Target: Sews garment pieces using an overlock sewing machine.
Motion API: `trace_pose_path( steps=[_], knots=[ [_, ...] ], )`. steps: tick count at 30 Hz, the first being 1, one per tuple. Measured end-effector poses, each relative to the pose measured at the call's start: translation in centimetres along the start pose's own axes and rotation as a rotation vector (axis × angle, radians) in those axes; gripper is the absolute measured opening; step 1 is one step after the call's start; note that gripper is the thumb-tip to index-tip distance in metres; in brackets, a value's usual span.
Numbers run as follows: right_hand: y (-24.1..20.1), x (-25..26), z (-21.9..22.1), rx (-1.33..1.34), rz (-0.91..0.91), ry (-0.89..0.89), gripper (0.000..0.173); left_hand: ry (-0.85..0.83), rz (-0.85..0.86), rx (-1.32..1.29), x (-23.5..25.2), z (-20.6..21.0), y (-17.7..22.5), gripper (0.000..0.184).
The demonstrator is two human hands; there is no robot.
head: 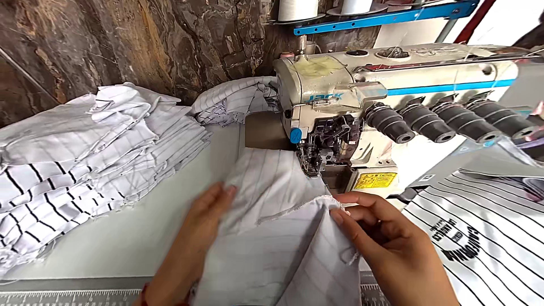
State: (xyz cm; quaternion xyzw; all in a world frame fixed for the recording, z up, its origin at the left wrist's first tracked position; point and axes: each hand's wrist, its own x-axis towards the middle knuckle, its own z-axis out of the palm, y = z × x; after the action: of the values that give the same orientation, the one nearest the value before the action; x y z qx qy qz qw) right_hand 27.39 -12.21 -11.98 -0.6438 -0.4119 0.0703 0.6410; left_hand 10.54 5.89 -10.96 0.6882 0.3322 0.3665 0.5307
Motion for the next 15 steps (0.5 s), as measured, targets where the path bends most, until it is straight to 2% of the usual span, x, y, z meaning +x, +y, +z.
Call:
trace_pose_path(
  steps=[1,3,4,5,6,8,9,11,13,15],
  knots=[
    [-0.1,0.0,0.1,0.040,0.019,0.007,0.017,0.107,0.176,0.136,0.3,-0.9,0.9,0.017],
    [0.0,-0.2,0.9,0.103,0.022,0.037,0.016,0.278,0.726,0.482,2.5,-2.8,2.5,0.015],
    [0.2,-0.3,1.4,0.128,0.010,0.061,0.016,0.302,0.970,0.631,4.4,-3.2,3.1,0.020],
    [0.6,-0.4,1.9,0.150,0.002,0.082,0.019,0.278,1.106,0.785,6.3,-3.3,3.4,0.024],
    [0.8,-0.7,2.3,0.173,0.011,0.088,0.022,0.208,1.138,0.894,7.9,-2.9,3.3,0.028],
    [0.6,-1.7,2.1,0.200,0.092,0.033,0.026,0.010,0.946,1.002,8.5,-1.9,3.2,0.042],
    [0.4,-2.3,1.7,0.217,0.154,-0.024,0.026,-0.009,0.890,0.974,6.9,-1.4,3.1,0.042],
    [0.3,-4.0,0.9,0.243,0.207,-0.113,0.019,-0.009,0.865,0.760,0.0,0.4,3.0,0.027],
    [0.5,-5.8,0.4,0.153,0.121,-0.132,0.010,-0.161,0.754,0.462,-6.8,2.4,2.7,0.015],
    [0.4,-7.4,0.1,-0.049,-0.042,-0.131,0.022,-0.300,0.632,0.254,-9.8,3.9,1.4,0.019]
  ],
)
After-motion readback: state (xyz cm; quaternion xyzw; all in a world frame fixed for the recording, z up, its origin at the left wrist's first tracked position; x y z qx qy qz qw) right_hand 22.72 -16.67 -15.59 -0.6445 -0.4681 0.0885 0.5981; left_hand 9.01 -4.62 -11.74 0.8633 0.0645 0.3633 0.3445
